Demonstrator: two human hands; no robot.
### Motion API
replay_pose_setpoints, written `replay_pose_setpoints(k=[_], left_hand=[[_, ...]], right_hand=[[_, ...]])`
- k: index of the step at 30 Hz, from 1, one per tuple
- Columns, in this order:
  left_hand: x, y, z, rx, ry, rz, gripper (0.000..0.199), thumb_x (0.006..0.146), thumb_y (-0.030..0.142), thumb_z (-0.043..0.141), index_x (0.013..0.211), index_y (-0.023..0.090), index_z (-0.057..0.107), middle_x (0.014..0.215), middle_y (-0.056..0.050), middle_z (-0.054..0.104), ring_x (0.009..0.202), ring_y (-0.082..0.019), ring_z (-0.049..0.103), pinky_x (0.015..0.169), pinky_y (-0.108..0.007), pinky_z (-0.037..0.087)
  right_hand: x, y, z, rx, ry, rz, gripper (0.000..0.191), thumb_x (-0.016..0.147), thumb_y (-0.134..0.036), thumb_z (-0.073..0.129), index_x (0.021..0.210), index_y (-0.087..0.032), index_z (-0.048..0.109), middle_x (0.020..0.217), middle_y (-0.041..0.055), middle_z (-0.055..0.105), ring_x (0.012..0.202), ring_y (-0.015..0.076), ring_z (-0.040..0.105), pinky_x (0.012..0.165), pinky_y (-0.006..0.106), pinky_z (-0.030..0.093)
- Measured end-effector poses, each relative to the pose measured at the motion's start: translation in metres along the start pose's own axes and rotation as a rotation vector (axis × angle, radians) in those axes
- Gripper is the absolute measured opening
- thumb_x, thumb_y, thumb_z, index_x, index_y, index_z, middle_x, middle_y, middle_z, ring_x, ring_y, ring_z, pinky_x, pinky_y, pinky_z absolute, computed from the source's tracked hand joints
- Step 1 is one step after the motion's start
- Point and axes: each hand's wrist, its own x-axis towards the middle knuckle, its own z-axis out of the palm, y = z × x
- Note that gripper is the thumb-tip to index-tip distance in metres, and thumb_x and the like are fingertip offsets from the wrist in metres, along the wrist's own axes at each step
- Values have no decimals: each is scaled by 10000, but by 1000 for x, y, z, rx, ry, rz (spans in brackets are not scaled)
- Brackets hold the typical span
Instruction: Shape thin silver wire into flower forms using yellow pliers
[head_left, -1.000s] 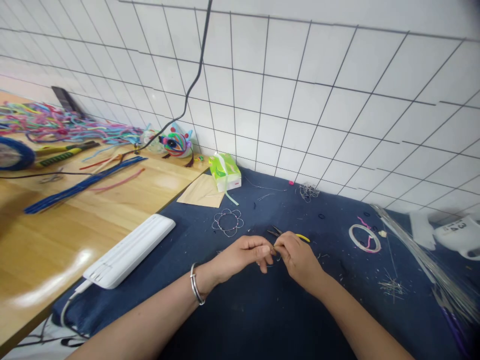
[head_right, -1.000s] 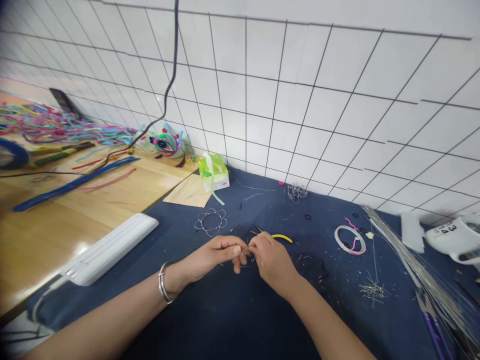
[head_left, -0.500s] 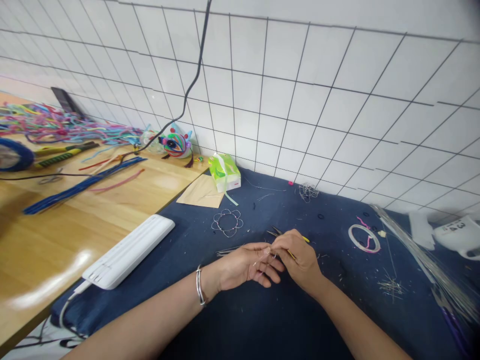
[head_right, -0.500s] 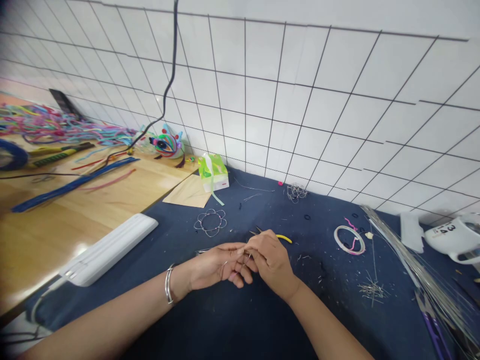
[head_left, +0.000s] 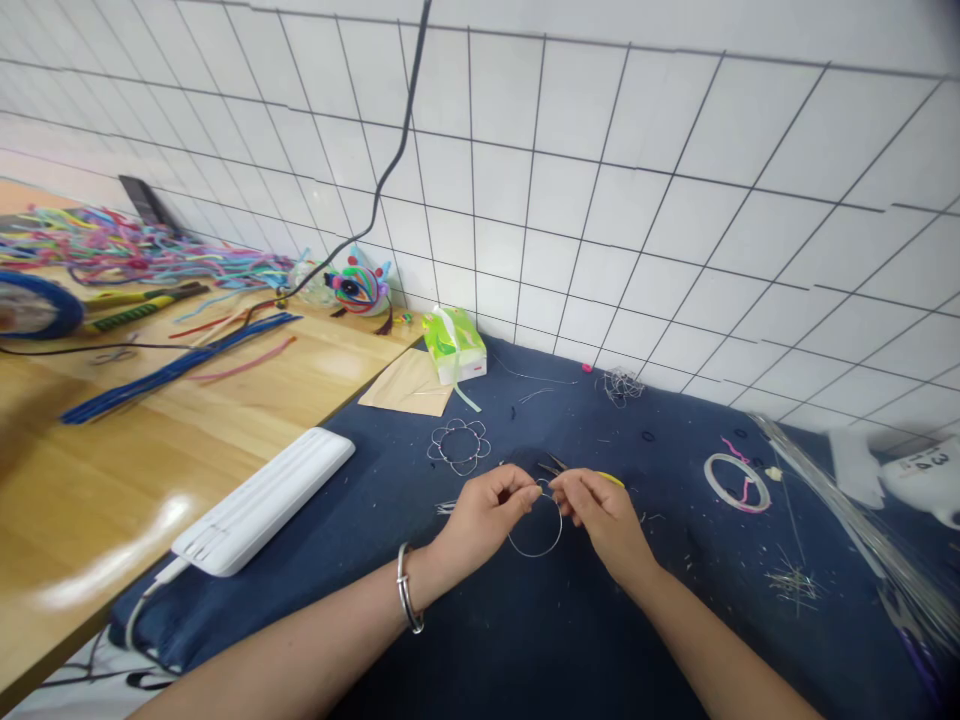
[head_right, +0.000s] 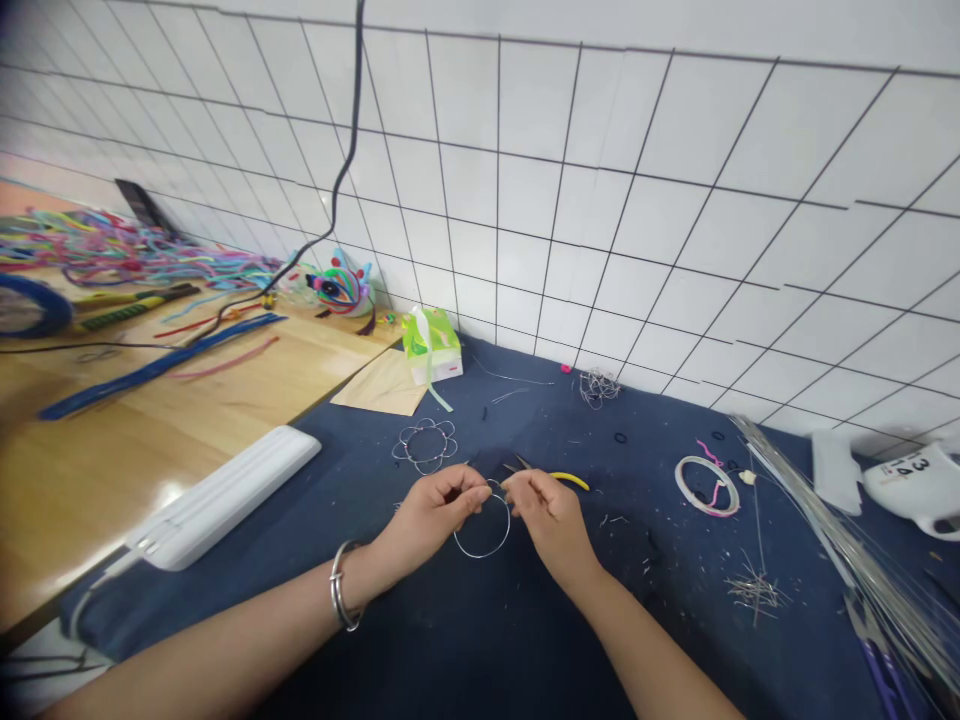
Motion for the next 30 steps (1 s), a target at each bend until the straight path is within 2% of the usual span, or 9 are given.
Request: replay_pose_setpoints(k=[3, 7, 14, 17, 21, 24, 30], left_hand=[[-1, -2, 0, 66, -15, 4, 209, 811, 320, 499, 694, 151, 535, 596, 26, 473, 521, -76, 404, 498, -188, 323], [-3, -3, 1, 124, -59, 25, 203, 829, 312, 468, 729, 155, 549, 608, 18, 496, 526, -84, 436, 499, -194, 336], [-5, 2, 2, 206, -114, 121, 174, 820, 234, 478, 681, 151, 543, 632, 15, 502, 582, -89, 464, 546, -195, 362], [-4, 0, 4, 118, -136, 76, 160, 825, 237, 469, 716, 149, 547, 643, 14, 508, 566, -88, 480, 536, -200, 379], [-3, -5, 5, -21, -82, 66, 121, 825, 241, 483, 825, 157, 569, 702, 5, 533, 648, -106, 524, 602, -218, 415], [-2, -7, 4, -24, -60, 73, 137, 826, 259, 494, 818, 156, 584, 708, 0, 543, 672, -109, 517, 645, -230, 408], [-2, -1, 1, -111, -128, 39, 213, 832, 316, 502, 743, 137, 575, 687, -3, 530, 670, -109, 478, 657, -235, 371]], right_hand=[[-2, -4, 2, -124, 10, -38, 211, 837, -360, 477, 777, -183, 573, 686, -10, 534, 628, 108, 485, 589, 226, 390], [-3, -6, 6, -239, 64, -84, 209, 845, -320, 459, 704, -187, 536, 638, -19, 491, 611, 111, 456, 594, 233, 364], [-7, -1, 14, -297, 187, -141, 177, 843, -269, 447, 691, -190, 492, 641, -22, 466, 604, 108, 434, 596, 233, 350], [-6, -1, 12, -276, 147, -120, 180, 844, -271, 445, 690, -188, 488, 650, -23, 477, 619, 109, 449, 602, 230, 358], [-4, -1, 8, -256, 84, -105, 171, 845, -278, 449, 715, -188, 512, 667, -22, 499, 633, 109, 462, 606, 226, 366], [-3, -1, 8, -248, 70, -113, 154, 844, -269, 457, 738, -190, 536, 690, -17, 526, 647, 110, 480, 614, 224, 375], [-5, 1, 11, -316, 64, -221, 119, 837, -209, 470, 758, -193, 559, 710, -13, 551, 670, 108, 499, 649, 228, 382]])
